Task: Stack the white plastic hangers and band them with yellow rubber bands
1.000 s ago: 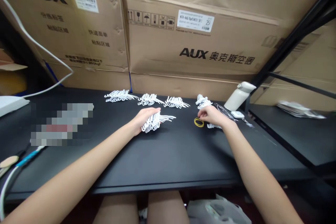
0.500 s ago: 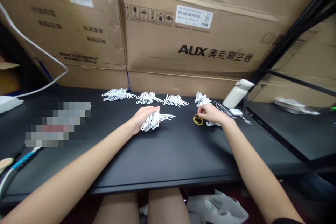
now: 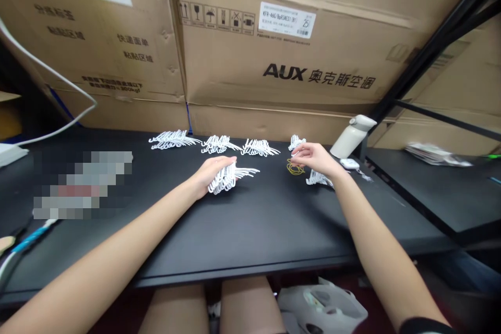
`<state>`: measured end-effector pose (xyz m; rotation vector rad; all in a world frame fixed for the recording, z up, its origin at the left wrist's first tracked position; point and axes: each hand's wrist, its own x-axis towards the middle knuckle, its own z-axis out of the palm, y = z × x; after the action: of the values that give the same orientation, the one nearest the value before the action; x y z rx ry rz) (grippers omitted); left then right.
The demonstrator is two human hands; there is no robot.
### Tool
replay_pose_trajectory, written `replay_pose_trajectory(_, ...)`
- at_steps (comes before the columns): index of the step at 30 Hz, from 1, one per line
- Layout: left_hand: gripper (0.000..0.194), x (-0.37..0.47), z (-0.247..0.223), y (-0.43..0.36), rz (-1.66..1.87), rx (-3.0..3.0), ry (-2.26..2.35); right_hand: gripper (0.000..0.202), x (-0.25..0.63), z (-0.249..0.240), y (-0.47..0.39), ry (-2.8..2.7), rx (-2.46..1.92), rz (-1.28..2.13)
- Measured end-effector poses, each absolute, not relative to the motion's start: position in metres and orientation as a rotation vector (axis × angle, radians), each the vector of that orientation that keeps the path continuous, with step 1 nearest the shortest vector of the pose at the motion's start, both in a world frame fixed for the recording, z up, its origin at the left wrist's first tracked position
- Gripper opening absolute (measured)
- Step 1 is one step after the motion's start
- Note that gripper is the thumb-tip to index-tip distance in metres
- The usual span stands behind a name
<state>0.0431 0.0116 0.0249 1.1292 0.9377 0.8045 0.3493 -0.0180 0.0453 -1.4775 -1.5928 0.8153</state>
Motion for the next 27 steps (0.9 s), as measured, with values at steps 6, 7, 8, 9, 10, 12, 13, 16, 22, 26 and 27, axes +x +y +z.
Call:
replay_pose_trajectory(6,0.032,0.043,0.023,0.013,0.816,1.123,0.934,0.036,0.326,0.040,-0.011,-1.244,-1.313,0.668)
replay_pose_trajectory(7,0.033,0.043,0.023,0.013,0.822,1.120,0.931,0.036,0.320,0.038,-0.011,-1.195,-1.292,0.718)
replay_pose_trajectory(8,0.033,0.044,0.023,0.012,0.833,1.118,0.929,0.036,0.314,0.036,-0.011,-1.157,-1.275,0.784)
replay_pose_trajectory(9,0.033,0.044,0.024,0.012,0.847,1.121,0.926,0.036,0.307,0.033,-0.012,-1.131,-1.254,0.858)
replay_pose_trajectory(10,0.033,0.044,0.024,0.011,0.862,1.127,0.924,0.036,0.299,0.031,-0.014,-1.119,-1.230,0.927)
replay_pose_trajectory(12,0.033,0.045,0.025,0.009,0.892,1.145,0.917,0.036,0.285,0.028,-0.018,-1.113,-1.177,1.050)
replay_pose_trajectory(13,0.034,0.045,0.025,0.008,0.905,1.154,0.916,0.036,0.279,0.027,-0.021,-1.113,-1.152,1.115)
replay_pose_trajectory(16,0.037,0.045,0.025,0.008,0.942,1.195,0.924,0.035,0.264,0.029,-0.031,-1.130,-1.064,1.278)
replay_pose_trajectory(22,0.042,0.045,0.024,0.009,0.985,1.288,0.945,0.041,0.255,0.038,-0.044,-1.245,-0.932,1.295)
replay_pose_trajectory(26,0.038,0.045,0.022,0.010,1.022,1.274,0.971,0.043,0.254,0.031,-0.040,-1.215,-1.000,1.267)
replay_pose_trajectory(27,0.037,0.044,0.022,0.010,1.030,1.278,0.972,0.042,0.255,0.028,-0.038,-1.232,-1.031,1.244)
